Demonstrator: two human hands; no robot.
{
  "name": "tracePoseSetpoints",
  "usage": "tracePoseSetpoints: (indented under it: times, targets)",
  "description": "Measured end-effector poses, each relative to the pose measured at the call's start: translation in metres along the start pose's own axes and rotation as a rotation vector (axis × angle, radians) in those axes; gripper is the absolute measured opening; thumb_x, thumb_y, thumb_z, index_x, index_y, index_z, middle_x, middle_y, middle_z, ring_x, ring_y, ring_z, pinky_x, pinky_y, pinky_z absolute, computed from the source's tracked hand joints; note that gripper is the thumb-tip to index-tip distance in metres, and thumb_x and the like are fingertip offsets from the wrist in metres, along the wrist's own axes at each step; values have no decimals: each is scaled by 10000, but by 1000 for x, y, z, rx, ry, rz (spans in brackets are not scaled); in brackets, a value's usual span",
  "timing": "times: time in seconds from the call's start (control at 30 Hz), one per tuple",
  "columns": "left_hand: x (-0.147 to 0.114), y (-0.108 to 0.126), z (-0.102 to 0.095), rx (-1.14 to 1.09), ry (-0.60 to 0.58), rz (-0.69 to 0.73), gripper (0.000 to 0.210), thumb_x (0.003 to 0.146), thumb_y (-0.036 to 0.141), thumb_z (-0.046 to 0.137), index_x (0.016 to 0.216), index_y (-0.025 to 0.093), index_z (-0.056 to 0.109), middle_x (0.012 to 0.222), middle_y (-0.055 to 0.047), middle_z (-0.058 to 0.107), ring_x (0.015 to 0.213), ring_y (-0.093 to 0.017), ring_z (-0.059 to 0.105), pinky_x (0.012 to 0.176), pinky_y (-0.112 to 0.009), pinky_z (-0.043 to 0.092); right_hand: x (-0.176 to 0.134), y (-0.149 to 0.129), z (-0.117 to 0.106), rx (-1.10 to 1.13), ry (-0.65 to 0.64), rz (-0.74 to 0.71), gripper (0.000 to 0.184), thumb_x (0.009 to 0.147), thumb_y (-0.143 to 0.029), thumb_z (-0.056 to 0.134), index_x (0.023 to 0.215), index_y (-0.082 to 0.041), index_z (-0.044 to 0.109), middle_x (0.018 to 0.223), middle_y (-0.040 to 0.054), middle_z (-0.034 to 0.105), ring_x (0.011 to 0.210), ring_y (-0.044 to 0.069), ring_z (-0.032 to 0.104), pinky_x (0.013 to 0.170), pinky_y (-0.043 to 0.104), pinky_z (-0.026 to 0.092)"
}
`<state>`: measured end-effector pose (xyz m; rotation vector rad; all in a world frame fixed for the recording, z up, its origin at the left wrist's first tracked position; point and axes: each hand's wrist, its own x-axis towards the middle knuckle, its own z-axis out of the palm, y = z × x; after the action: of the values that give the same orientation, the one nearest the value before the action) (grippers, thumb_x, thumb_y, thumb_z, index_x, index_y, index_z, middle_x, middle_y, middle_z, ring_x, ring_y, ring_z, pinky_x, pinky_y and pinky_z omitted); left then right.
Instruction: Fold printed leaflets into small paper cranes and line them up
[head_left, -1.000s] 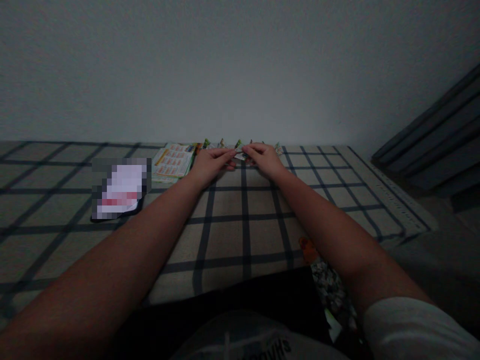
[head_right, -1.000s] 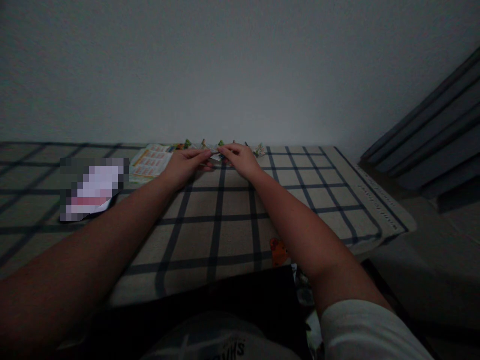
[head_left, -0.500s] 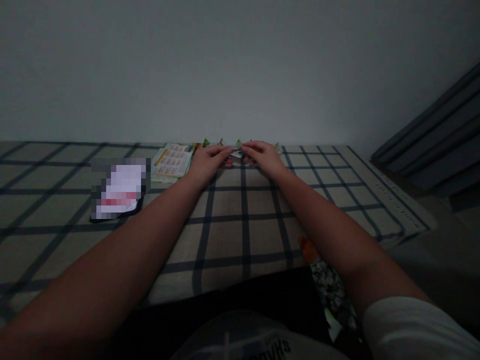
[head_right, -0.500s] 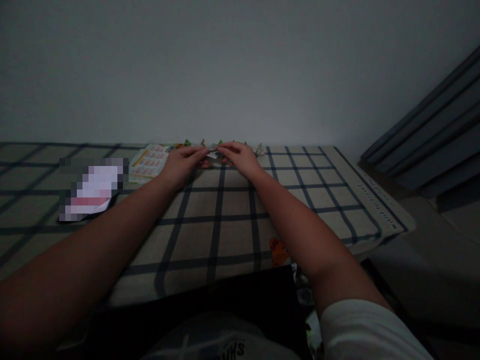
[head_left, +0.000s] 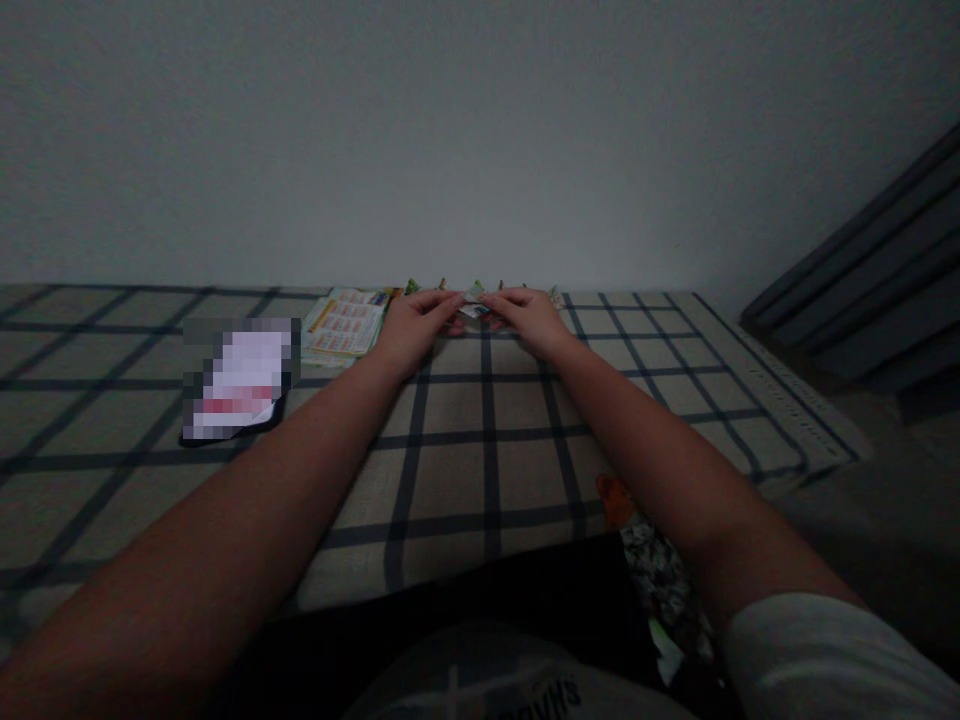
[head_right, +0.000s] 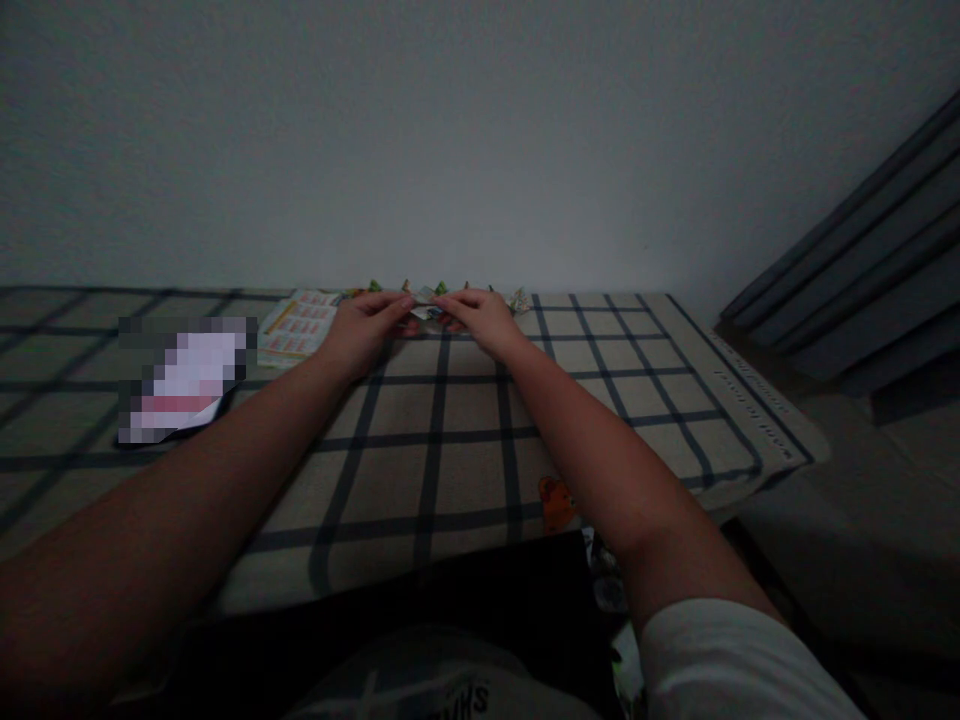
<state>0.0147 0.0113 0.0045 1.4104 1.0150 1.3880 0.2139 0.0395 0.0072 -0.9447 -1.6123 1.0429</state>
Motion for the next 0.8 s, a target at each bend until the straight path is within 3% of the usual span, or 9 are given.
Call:
tracePoseSetpoints:
  times: [0.1,0.37,0.53,0.73,0.8]
  targets:
    - [1,-3,-1,9,-14,23,583,689,621,864,1025,147,813,979,-103,791,857,-211,716,783,-331,615,0,1,-1,1,0,-20,352,805,-517,808,884,-176,774,865,40,753,760,140,684,693,253,594]
    - [2,-5,-6,190,-13,56,526,728,668,809,906,174,838,827,-70,791,780,-214,699,762,-320,588,0,1,4,50,20,28,323,803,-482,818,833,-173,729,862,22,729,746,117,654,678,223,597]
    - [1,-3,-6,172,-16,54,493,725,625,831,913,169,840,850,-79,791,816,-219,711,771,-310,578,-1,-2,5,97,2,59,298,806,-457,826,844,-175,738,887,32,740,781,129,666,701,238,613]
    - [0,-4,-1,-21,-32,2,647,700,470,884,1243,142,755,1109,-124,784,917,-209,728,866,-363,606,-2,-5,2,49,-30,40,267,809,-439,814,838,-180,753,891,39,745,811,145,676,751,266,606]
    - [0,-4,0,-51,-37,-45,657,690,446,888,1251,134,744,1115,-131,778,916,-208,727,872,-372,602,-4,-6,2,31,-72,8,242,811,-415,803,827,-178,758,894,38,743,824,143,672,749,256,594]
